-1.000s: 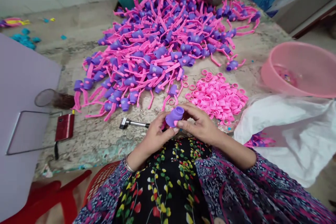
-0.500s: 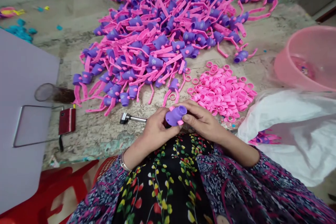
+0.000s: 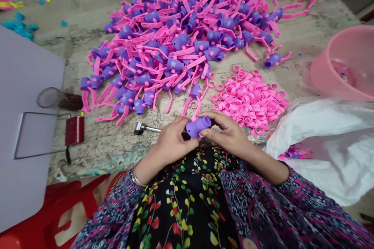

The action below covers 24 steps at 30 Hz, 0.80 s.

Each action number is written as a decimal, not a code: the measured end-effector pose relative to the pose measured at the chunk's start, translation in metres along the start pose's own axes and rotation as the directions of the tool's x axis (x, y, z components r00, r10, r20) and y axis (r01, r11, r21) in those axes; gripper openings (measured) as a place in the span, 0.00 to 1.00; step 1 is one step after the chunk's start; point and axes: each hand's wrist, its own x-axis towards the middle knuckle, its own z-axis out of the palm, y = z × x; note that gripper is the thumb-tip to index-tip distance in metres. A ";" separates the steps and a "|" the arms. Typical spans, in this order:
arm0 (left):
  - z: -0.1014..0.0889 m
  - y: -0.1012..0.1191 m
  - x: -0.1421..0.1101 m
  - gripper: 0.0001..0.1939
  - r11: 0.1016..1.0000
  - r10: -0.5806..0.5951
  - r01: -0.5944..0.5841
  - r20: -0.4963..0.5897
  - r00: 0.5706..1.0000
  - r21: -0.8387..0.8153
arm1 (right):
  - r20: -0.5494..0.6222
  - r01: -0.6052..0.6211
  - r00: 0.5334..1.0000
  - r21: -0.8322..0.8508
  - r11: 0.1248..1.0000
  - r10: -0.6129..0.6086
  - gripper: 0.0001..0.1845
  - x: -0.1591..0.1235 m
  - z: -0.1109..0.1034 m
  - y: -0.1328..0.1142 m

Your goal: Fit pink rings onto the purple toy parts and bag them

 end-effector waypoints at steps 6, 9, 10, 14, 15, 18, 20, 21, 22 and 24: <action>-0.005 -0.011 0.001 0.11 0.568 0.073 0.480 0.622 0.780 -0.669 | 0.269 0.081 0.957 0.108 0.991 -0.107 0.20 0.008 -0.012 -0.003; 0.007 -0.021 0.002 0.17 0.348 0.282 0.631 0.719 0.635 -0.693 | 0.298 0.011 0.952 0.191 0.982 -0.069 0.21 0.008 -0.011 -0.003; 0.011 -0.024 0.002 0.20 0.304 0.314 0.651 0.719 0.620 -0.695 | 0.291 -0.041 0.956 0.233 0.972 -0.030 0.20 0.007 -0.010 -0.003; 0.019 -0.026 -0.002 0.27 0.182 0.212 0.591 0.618 0.757 -0.786 | 0.193 -0.232 0.966 0.357 0.905 0.171 0.19 0.000 -0.006 -0.005; 0.018 -0.027 -0.004 0.25 0.152 0.160 0.550 0.569 0.806 -0.821 | 0.146 -0.246 0.968 0.379 0.892 0.205 0.19 -0.002 -0.006 -0.005; 0.019 -0.030 -0.013 0.17 0.130 0.030 0.397 0.404 0.914 -0.909 | 0.028 -0.249 0.963 0.465 0.849 0.267 0.17 -0.002 -0.003 -0.006; 0.022 -0.034 -0.021 0.19 0.193 -0.023 0.308 0.309 0.951 -0.932 | -0.001 -0.251 0.956 0.516 0.819 0.294 0.17 0.000 0.000 -0.005; 0.024 -0.036 -0.024 0.20 0.237 -0.037 0.273 0.272 0.962 -0.933 | -0.011 -0.248 0.954 0.533 0.809 0.300 0.17 0.001 0.001 -0.005; 0.026 -0.037 -0.027 0.20 0.287 -0.045 0.245 0.242 0.969 -0.926 | -0.025 -0.240 0.953 0.546 0.802 0.302 0.18 0.001 0.003 -0.005; 0.030 -0.039 -0.032 0.22 0.417 -0.042 0.209 0.211 0.977 -0.885 | -0.060 -0.216 0.954 0.542 0.812 0.294 0.18 0.002 0.006 -0.005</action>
